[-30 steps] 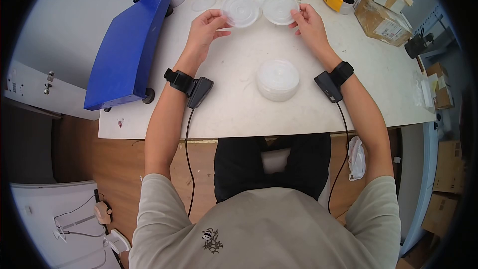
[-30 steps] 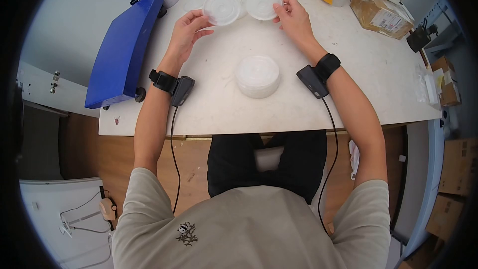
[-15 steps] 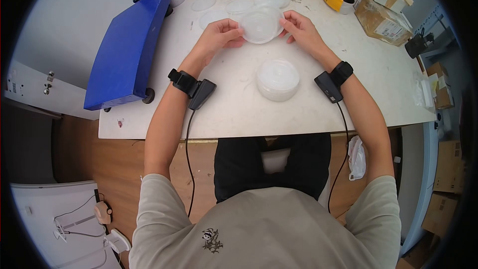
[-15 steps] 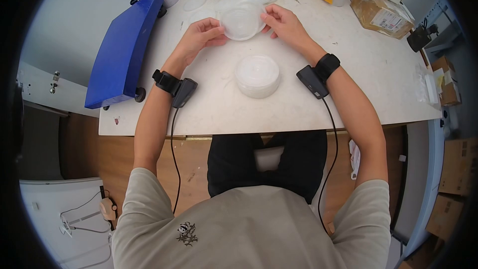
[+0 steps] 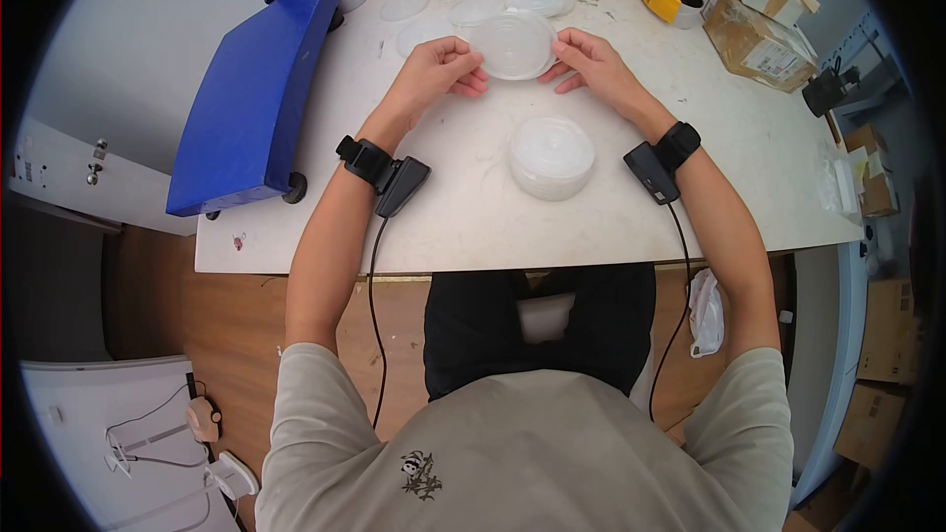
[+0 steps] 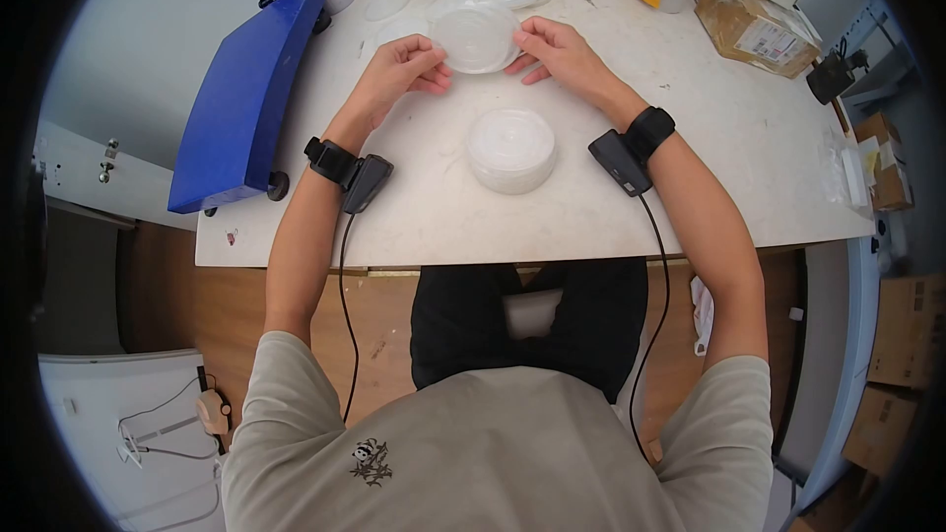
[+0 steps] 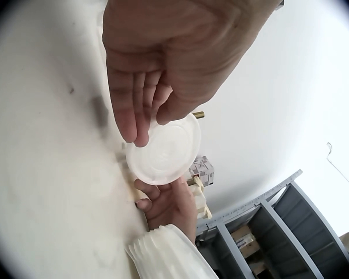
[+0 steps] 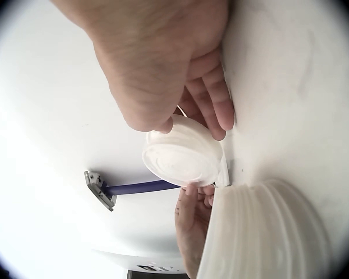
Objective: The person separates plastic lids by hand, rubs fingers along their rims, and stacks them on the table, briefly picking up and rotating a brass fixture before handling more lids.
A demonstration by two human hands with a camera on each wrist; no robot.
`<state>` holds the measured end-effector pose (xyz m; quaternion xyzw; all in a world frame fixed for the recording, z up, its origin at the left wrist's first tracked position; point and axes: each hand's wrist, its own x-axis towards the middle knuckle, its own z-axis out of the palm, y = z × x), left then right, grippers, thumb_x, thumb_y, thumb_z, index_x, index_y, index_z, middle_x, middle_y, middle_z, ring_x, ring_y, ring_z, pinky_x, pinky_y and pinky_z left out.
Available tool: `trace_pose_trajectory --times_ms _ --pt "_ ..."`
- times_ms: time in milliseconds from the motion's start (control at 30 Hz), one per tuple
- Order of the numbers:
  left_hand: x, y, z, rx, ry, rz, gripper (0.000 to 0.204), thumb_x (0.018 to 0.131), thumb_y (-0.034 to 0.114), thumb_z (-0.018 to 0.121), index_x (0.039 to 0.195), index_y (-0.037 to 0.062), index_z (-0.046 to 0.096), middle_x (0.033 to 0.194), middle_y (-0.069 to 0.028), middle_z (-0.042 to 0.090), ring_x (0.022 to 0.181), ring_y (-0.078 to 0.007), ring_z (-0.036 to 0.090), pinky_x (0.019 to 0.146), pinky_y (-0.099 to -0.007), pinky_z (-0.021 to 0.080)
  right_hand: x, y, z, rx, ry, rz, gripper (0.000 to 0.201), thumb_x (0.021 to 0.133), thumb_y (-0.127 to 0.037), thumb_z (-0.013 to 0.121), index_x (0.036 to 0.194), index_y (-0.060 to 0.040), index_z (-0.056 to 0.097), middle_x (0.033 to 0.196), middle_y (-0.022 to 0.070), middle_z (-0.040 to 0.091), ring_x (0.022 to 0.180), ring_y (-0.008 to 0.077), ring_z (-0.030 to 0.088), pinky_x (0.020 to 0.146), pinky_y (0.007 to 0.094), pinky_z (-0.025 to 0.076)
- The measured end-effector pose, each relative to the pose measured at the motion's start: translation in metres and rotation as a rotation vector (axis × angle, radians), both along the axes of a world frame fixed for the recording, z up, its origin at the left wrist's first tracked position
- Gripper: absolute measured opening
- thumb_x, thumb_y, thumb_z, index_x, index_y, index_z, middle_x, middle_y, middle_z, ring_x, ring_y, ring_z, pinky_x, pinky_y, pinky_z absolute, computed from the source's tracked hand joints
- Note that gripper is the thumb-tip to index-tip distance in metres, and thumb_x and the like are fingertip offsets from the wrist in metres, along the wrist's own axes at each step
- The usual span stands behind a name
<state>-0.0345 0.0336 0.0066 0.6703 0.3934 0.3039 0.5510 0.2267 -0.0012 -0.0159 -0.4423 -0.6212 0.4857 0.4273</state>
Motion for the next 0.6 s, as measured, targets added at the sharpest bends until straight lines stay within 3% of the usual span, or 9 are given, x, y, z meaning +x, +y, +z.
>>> trace_pose_trajectory --times_ms 200,467,600 --pt "0.0015 -0.0024 0.0025 0.011 0.033 -0.003 0.027 0.098 0.027 0.059 0.092 0.0010 0.064 0.088 -0.0098 0.070 0.072 -0.0128 0.065 0.071 -0.0253 0.055 0.0009 0.0006 -0.0010 -0.019 0.007 0.032 0.026 0.103 -0.029 0.048 0.110 -0.0050 0.056 0.103 0.0033 0.062 0.093 0.0138 0.067 0.072 0.0248 0.056" --pt "0.0014 -0.0060 0.0019 0.158 0.283 0.005 0.044 0.092 0.042 0.064 0.076 0.0011 0.066 0.067 -0.0053 0.066 0.052 -0.0096 0.058 0.047 -0.0245 0.047 0.0017 0.0021 -0.0039 -0.021 0.024 0.080 0.026 0.103 -0.028 0.047 0.110 -0.0046 0.057 0.102 0.0034 0.062 0.089 0.0130 0.067 0.072 0.0244 0.056" --pt "0.0021 -0.0092 0.0043 0.209 0.345 0.035 0.046 0.091 0.045 0.064 0.073 0.0031 0.066 0.060 -0.0024 0.060 0.048 -0.0087 0.054 0.044 -0.0236 0.043 0.0029 0.0026 -0.0048 -0.033 0.047 0.114 0.026 0.104 -0.028 0.046 0.109 -0.0047 0.056 0.102 0.0037 0.063 0.087 0.0134 0.068 0.071 0.0237 0.055"
